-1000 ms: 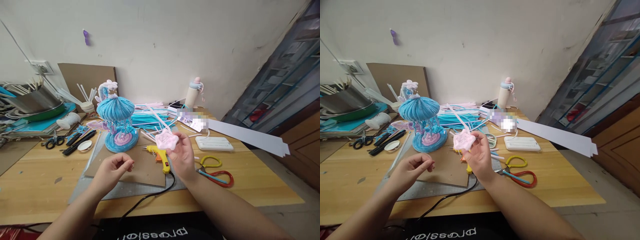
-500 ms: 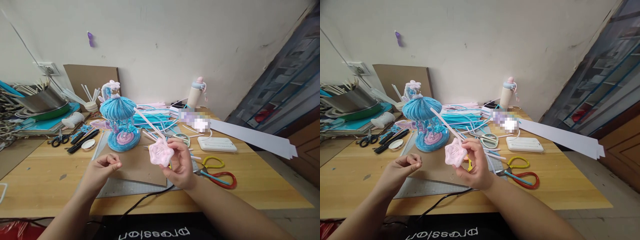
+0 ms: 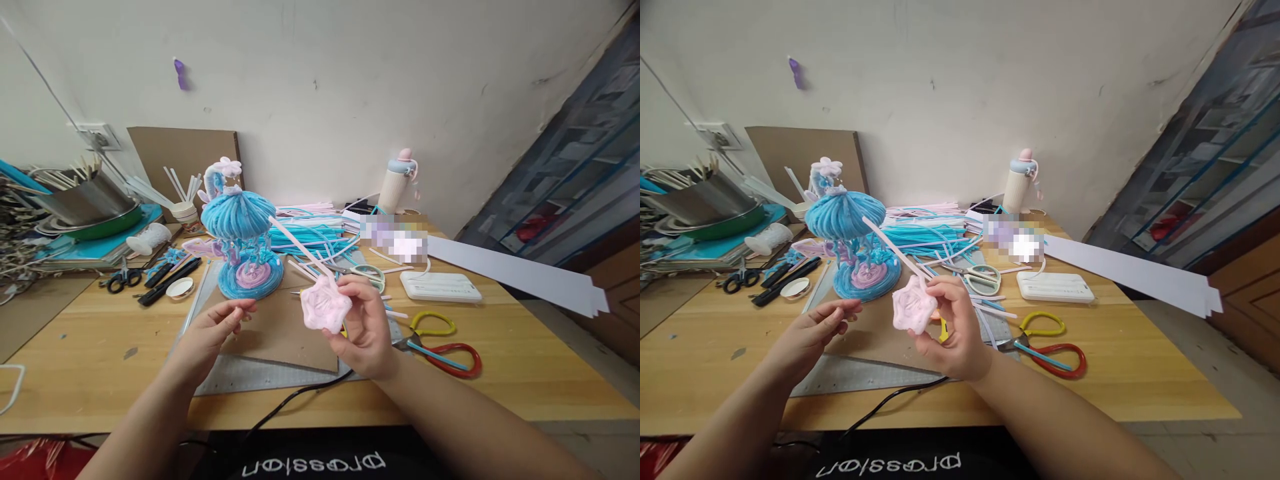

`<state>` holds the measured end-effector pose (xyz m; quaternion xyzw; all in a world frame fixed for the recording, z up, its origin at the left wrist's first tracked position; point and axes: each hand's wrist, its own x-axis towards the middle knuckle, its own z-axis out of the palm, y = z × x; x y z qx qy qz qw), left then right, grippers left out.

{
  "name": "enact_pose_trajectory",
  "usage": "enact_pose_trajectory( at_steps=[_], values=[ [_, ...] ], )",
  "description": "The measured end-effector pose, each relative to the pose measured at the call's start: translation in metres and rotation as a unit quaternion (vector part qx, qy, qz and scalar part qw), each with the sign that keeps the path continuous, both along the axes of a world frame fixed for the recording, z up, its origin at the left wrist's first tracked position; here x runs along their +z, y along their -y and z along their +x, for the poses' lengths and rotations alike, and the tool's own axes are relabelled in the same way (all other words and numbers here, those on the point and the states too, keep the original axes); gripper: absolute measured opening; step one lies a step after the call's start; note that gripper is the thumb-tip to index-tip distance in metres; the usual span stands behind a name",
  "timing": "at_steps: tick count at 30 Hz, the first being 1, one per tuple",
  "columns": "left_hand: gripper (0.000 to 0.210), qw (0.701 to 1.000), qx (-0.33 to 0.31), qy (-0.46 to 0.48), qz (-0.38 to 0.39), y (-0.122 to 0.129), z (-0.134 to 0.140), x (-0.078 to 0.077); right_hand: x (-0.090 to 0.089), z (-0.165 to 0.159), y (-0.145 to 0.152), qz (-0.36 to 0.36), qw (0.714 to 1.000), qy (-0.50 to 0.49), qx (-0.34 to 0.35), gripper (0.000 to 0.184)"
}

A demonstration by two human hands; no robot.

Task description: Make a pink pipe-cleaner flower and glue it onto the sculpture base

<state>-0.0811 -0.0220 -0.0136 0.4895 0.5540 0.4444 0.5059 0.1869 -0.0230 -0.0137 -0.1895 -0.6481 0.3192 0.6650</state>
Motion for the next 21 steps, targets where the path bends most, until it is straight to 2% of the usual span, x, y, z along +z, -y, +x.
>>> enact_pose_trajectory(
  at_steps=[5, 9, 16, 21],
  values=[
    [0.041, 0.993, -0.062, 0.008, 0.099, 0.001, -0.001, -0.004, -0.001, 0.000, -0.001, 0.006, 1.000, 0.012, -0.026, 0.057],
    [0.053, 0.989, -0.082, -0.015, 0.123, 0.005, 0.006, 0.002, -0.002, 0.000, -0.002, 0.004, 1.000, 0.008, -0.026, 0.057],
    [0.036, 0.974, -0.063, -0.126, 0.176, 0.016, 0.013, 0.017, -0.002, -0.001, -0.003, 0.000, 1.000, 0.004, -0.027, 0.057],
    [0.027, 0.970, -0.060, -0.166, 0.168, 0.018, 0.012, 0.015, -0.001, -0.001, -0.003, 0.008, 1.000, -0.006, -0.016, 0.059]
  ],
)
